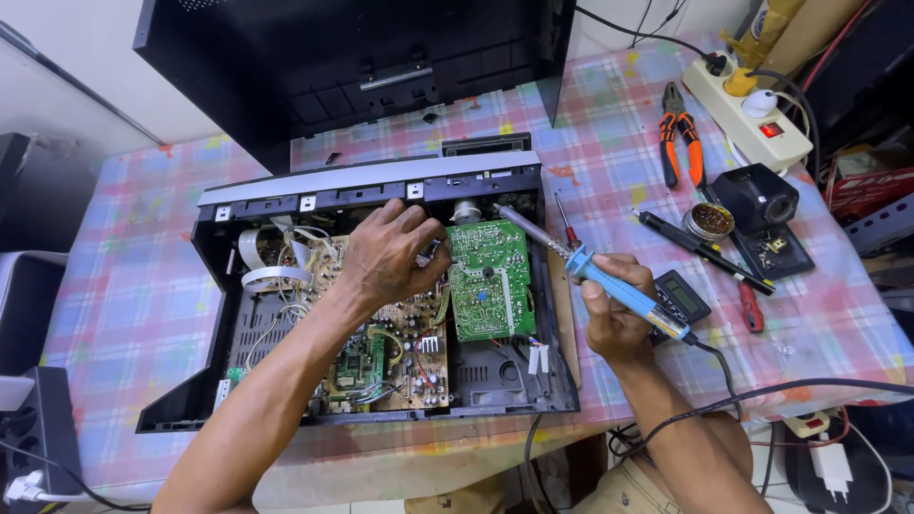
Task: The person uses a soldering iron to work on a green circuit board inside an open electronic device. They then remove the board, flip it over to inspect both sides, and handle a second, larger circuit board with a heat sink.
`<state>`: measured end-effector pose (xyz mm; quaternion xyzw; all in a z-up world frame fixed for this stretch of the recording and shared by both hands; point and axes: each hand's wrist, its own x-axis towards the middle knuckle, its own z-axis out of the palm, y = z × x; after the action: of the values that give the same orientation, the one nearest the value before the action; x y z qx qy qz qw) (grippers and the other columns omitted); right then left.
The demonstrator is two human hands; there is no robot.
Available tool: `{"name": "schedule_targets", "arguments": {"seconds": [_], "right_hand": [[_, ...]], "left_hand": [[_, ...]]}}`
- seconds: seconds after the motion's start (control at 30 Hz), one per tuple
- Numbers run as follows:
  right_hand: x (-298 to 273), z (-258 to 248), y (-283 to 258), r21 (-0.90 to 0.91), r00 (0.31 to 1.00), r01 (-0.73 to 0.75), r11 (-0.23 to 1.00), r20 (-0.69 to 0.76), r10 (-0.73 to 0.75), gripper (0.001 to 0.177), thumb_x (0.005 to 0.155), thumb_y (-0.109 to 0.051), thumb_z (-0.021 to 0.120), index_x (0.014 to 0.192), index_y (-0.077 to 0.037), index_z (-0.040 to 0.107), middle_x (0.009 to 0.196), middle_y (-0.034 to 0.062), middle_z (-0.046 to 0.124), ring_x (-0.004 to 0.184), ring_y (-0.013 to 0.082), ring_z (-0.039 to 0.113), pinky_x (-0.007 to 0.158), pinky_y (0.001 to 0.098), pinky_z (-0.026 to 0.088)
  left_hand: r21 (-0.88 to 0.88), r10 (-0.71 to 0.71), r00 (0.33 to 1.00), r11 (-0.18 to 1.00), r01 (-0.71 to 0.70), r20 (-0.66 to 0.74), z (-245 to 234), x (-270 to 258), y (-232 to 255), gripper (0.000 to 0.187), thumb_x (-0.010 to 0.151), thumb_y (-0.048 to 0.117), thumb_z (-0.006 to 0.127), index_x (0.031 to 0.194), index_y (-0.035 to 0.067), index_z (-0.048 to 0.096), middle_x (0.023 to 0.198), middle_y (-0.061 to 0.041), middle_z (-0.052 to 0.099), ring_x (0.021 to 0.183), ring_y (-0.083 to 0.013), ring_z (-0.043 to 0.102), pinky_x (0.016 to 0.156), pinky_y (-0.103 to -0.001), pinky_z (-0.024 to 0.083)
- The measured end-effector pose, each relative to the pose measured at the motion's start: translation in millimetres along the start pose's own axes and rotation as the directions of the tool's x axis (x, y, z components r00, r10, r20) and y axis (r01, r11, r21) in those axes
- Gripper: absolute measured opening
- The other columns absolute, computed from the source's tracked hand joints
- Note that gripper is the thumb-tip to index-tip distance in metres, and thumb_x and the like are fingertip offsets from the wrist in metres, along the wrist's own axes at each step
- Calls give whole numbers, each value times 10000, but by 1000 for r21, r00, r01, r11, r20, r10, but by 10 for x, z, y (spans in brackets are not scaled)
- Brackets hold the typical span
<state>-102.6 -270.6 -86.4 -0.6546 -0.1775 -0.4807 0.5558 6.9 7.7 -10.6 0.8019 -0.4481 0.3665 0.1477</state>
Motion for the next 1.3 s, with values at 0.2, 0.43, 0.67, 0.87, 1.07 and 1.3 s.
{"name": "schedule_targets", "arguments": {"seconds": [0.2, 0.43, 0.67, 0.87, 1.07, 1.3], "right_hand": [[-35, 58, -33, 66, 998, -48, 997, 34, 46, 229, 976, -103, 637, 1130, 53, 569, 929, 152, 638, 753, 214, 706, 692, 339, 615], [-65, 80, 7, 61, 998, -47, 997, 49, 44, 242, 999, -134, 620, 1131, 65, 581, 958, 163, 635, 736, 217, 714, 683, 350, 627], [-56, 65, 20, 28, 998, -52, 998, 19, 51, 217, 996, -112, 610, 1108, 74, 603, 963, 160, 629, 696, 200, 715, 660, 332, 628], [-56, -3, 77, -42, 1000, -2, 999, 3, 3, 231, 1003, -124, 615, 1090, 90, 633, 945, 156, 616, 699, 205, 698, 632, 325, 612], [-55, -13, 62, -95, 1000, 8, 995, -6, -9, 247, 1018, -169, 615, 1068, 71, 650, 935, 133, 604, 726, 191, 669, 630, 311, 584], [-113, -13, 117, -116, 1000, -19, 993, 4, 20, 236, 1030, -163, 603, 1061, 68, 642, 926, 131, 589, 748, 208, 656, 618, 318, 575]], "left_hand": [[0, 3, 1000, 1000, -3, -21, 17, -2, -15, 100, 828, 262, 700, 782, 213, 626, 707, -17, 472, 686, -232, 547, 635, -314, 510], [-37, 13, 1000, 999, -13, -24, 0, 15, 22, 169, 913, 290, 654, 777, 201, 607, 721, -26, 472, 702, -245, 548, 640, -328, 511], [-10, -7, 1000, 1000, 7, -16, -28, 19, 21, 150, 883, 277, 673, 760, 204, 630, 712, -12, 470, 690, -223, 532, 627, -310, 499], [-11, -12, 1000, 1000, 12, -21, -44, 9, 21, 150, 869, 281, 679, 753, 204, 625, 718, -9, 475, 700, -222, 531, 628, -316, 492], [3, -11, 1000, 1000, 11, -7, -21, -9, 14, 173, 856, 271, 680, 720, 198, 601, 716, -5, 469, 711, -217, 529, 619, -308, 484], [-6, -34, 999, 999, 34, 27, -43, 1, 7, 157, 848, 276, 678, 718, 196, 642, 713, -2, 498, 718, -206, 534, 609, -302, 483]]}}
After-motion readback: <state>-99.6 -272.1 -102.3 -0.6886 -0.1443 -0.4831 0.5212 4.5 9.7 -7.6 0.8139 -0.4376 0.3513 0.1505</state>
